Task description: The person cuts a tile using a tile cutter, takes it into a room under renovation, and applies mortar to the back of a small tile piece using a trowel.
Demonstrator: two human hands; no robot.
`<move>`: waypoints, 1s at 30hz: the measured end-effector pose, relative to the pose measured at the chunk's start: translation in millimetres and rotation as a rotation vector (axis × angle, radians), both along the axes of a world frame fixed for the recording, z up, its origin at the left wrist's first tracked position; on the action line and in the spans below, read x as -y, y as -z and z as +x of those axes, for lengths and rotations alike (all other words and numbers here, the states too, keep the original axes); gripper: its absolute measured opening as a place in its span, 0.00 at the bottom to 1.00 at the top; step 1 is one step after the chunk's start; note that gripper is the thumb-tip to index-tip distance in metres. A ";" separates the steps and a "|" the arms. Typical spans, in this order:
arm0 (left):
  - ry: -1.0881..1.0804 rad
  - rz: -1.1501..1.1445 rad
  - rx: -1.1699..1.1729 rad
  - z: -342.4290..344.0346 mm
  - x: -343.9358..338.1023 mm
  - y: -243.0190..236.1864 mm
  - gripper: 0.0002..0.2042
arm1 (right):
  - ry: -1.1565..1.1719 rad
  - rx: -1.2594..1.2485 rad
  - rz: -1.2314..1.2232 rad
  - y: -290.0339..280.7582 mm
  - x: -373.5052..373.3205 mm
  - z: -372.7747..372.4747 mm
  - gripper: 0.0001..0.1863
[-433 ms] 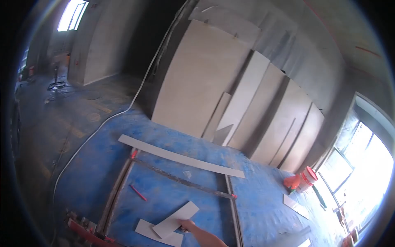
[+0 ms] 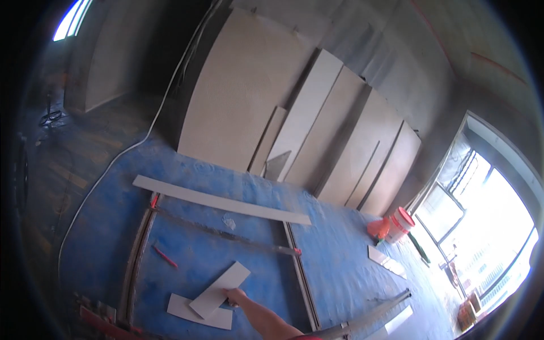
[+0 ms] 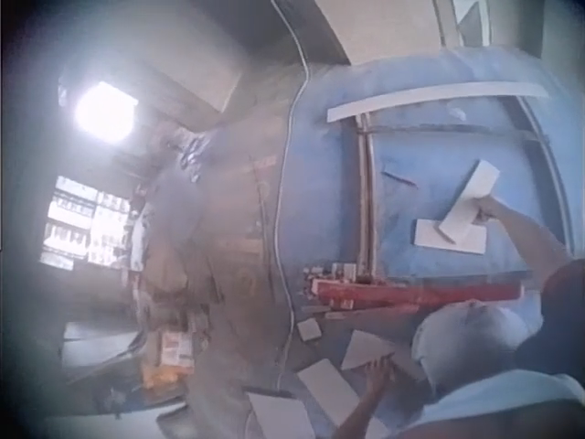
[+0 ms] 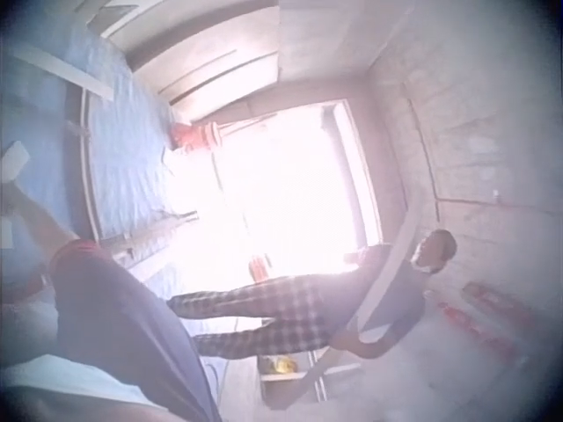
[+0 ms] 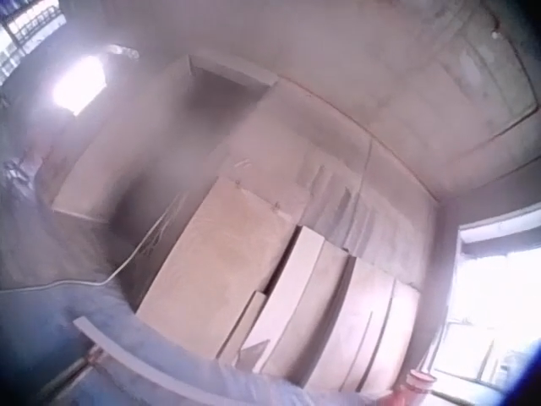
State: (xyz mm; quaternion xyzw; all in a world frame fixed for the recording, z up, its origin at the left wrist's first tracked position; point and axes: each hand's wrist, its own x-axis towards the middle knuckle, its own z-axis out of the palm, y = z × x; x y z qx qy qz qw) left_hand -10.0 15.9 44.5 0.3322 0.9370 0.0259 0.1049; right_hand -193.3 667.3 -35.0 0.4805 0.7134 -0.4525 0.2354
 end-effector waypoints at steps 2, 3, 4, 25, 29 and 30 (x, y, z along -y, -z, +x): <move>-0.024 -0.002 0.017 -0.1 -3.6 -1.0 0.25 | -0.058 0.008 0.063 0.5 -3.1 -4.2 0.26; -0.019 0.011 0.029 -0.1 -5.4 1.7 0.25 | -0.051 0.032 0.105 7.9 -15.9 -0.8 0.26; -0.028 0.016 0.036 2.6 -4.7 1.6 0.25 | -0.040 0.023 0.063 10.2 -19.1 -2.7 0.27; -0.142 -0.073 0.095 12.1 -11.0 -2.3 0.23 | 0.136 -0.004 -0.139 -15.0 -2.1 -5.5 0.27; -0.117 0.009 0.023 16.1 -5.4 12.6 0.22 | 0.115 0.021 -0.098 -15.5 -7.2 -1.0 0.26; -0.136 -0.065 0.128 17.3 -3.5 14.5 0.25 | 0.105 0.006 -0.094 -17.7 -5.5 -1.5 0.26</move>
